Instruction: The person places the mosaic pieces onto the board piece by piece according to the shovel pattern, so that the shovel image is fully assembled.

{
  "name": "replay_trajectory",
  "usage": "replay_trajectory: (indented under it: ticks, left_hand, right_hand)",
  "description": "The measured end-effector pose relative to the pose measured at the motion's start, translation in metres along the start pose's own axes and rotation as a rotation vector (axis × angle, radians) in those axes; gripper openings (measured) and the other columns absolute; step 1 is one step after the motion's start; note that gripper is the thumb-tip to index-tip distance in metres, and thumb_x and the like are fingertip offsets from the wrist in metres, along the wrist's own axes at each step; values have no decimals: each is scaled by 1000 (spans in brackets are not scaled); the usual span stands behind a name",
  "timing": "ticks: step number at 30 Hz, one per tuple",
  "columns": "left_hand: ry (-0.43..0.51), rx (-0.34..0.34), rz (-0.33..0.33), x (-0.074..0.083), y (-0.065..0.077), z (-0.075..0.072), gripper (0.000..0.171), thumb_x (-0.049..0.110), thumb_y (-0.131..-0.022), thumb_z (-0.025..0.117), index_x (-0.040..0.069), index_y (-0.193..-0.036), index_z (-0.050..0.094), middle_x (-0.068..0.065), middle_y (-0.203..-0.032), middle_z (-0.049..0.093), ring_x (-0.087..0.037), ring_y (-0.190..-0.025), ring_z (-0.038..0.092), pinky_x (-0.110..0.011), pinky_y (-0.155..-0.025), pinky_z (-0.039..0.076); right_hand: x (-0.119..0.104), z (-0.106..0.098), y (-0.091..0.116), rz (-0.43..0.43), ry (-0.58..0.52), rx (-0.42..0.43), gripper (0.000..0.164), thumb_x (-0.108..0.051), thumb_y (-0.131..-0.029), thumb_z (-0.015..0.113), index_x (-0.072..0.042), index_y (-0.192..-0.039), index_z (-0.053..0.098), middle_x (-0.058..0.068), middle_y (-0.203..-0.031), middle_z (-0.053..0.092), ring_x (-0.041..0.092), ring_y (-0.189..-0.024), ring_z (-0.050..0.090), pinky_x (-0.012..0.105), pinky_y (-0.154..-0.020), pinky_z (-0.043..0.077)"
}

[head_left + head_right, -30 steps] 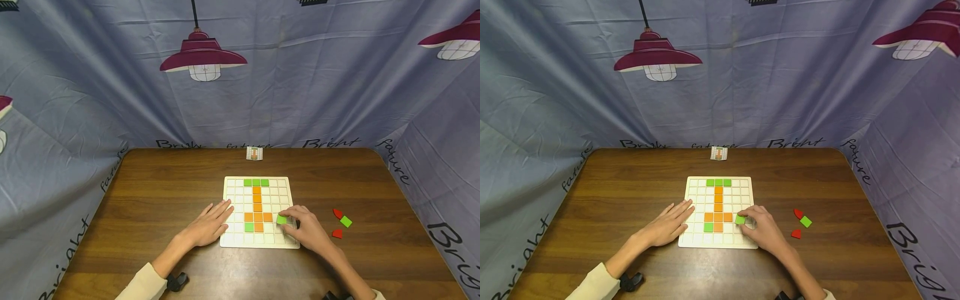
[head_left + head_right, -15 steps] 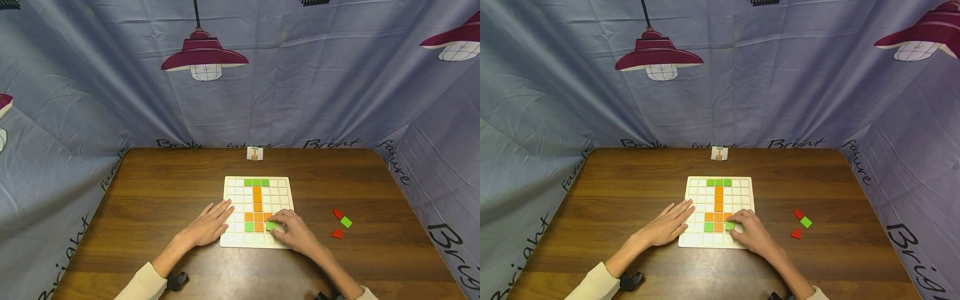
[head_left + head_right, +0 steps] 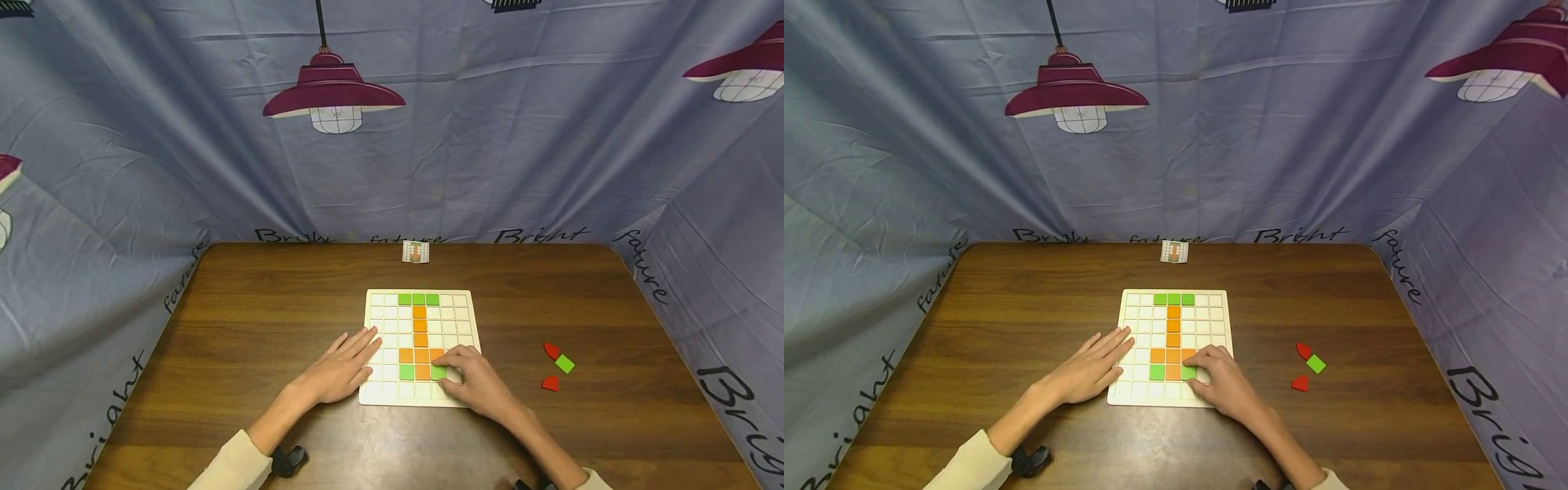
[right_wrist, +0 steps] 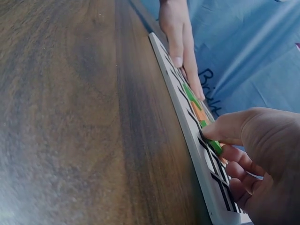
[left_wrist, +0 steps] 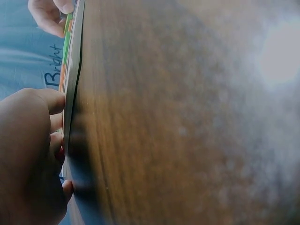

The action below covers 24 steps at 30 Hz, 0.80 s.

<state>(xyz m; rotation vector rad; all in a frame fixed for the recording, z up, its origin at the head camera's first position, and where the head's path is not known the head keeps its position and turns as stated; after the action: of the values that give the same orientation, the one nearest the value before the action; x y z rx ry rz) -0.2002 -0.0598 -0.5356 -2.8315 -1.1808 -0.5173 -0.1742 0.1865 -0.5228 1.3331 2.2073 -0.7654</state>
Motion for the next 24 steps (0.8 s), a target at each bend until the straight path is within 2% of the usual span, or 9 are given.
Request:
replay_trajectory:
  ticks: [24]
  left_hand:
    - [-7, 13, 5, 0, -1, 1, 57, 31, -109, 40, 9, -159, 25, -10, -166, 14, -24, -151, 12, -52, -119, 13]
  right_hand:
    - [4, 0, 0, -30, -7, 1, 27, -5, -79, 83, -12, -105, 78, -7, -101, 64, 13, -93, 57, 31, -78, 51]
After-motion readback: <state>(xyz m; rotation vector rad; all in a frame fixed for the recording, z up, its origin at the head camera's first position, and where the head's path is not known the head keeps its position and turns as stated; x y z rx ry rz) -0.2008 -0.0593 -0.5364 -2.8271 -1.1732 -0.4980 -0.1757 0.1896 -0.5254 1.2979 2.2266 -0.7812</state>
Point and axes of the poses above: each hand's wrist, its own y-axis away from the middle knuckle, its own z-axis out of the palm, x = y × z, the point moved 6 cm from there along -y, towards the middle knuckle
